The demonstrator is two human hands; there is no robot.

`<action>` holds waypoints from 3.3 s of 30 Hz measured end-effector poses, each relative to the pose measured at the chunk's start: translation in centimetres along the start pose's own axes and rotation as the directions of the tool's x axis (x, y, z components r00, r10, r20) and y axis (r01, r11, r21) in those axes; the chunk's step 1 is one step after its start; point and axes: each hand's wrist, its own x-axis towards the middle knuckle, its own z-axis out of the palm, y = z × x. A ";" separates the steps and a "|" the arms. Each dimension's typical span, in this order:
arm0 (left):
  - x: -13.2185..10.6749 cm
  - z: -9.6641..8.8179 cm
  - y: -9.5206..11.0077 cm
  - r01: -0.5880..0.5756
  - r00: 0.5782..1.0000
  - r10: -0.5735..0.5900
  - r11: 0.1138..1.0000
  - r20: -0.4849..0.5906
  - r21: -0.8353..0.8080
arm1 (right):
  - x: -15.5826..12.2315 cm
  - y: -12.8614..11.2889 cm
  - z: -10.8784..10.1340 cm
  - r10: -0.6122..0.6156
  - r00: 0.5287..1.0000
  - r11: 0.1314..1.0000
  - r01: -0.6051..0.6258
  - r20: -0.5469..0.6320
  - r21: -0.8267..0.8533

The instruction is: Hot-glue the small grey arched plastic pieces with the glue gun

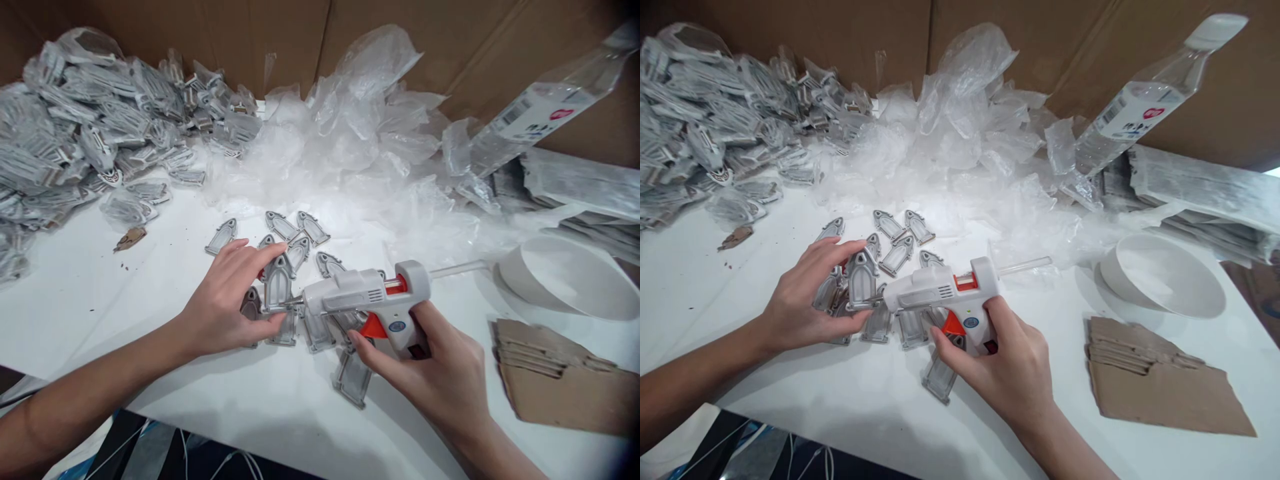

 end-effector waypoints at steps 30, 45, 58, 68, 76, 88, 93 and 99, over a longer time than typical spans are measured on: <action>0.0 0.0 -0.1 -0.002 1.000 0.002 1.000 0.008 0.004 | -0.1 0.1 0.1 0.003 1.000 1.000 -0.003 0.019 -0.007; 0.0 -0.1 -0.3 -0.006 0.999 0.007 1.000 -0.046 0.026 | 0.0 0.1 -0.5 0.025 0.999 1.000 -0.025 0.027 -0.003; 0.1 -0.2 -0.5 -0.014 0.999 0.015 0.999 -0.044 0.032 | 0.1 0.2 -0.4 0.028 0.999 1.000 -0.028 0.029 -0.008; 0.1 -0.1 -0.5 0.002 0.999 0.000 0.999 -0.053 0.038 | 0.1 0.3 -0.2 0.007 1.000 1.000 -0.007 0.016 -0.007; 0.2 0.0 -0.6 0.049 0.998 -0.048 0.999 -0.043 0.018 | 0.4 0.1 -0.5 -0.010 1.000 1.000 0.010 0.013 -0.009; 0.3 -0.3 0.0 0.263 0.957 -0.217 0.929 0.194 -0.260 | 0.1 -0.2 -0.5 0.054 0.996 0.997 -0.057 -0.065 -0.052; 0.1 -0.1 0.2 0.289 0.945 -0.213 0.900 0.248 -0.326 | 0.2 -0.2 -0.4 0.105 0.994 0.994 -0.106 -0.022 -0.026; 0.0 -0.2 0.2 0.327 0.929 -0.234 0.884 0.288 -0.336 | 0.4 -0.2 -0.6 0.104 0.992 0.994 -0.107 -0.072 -0.029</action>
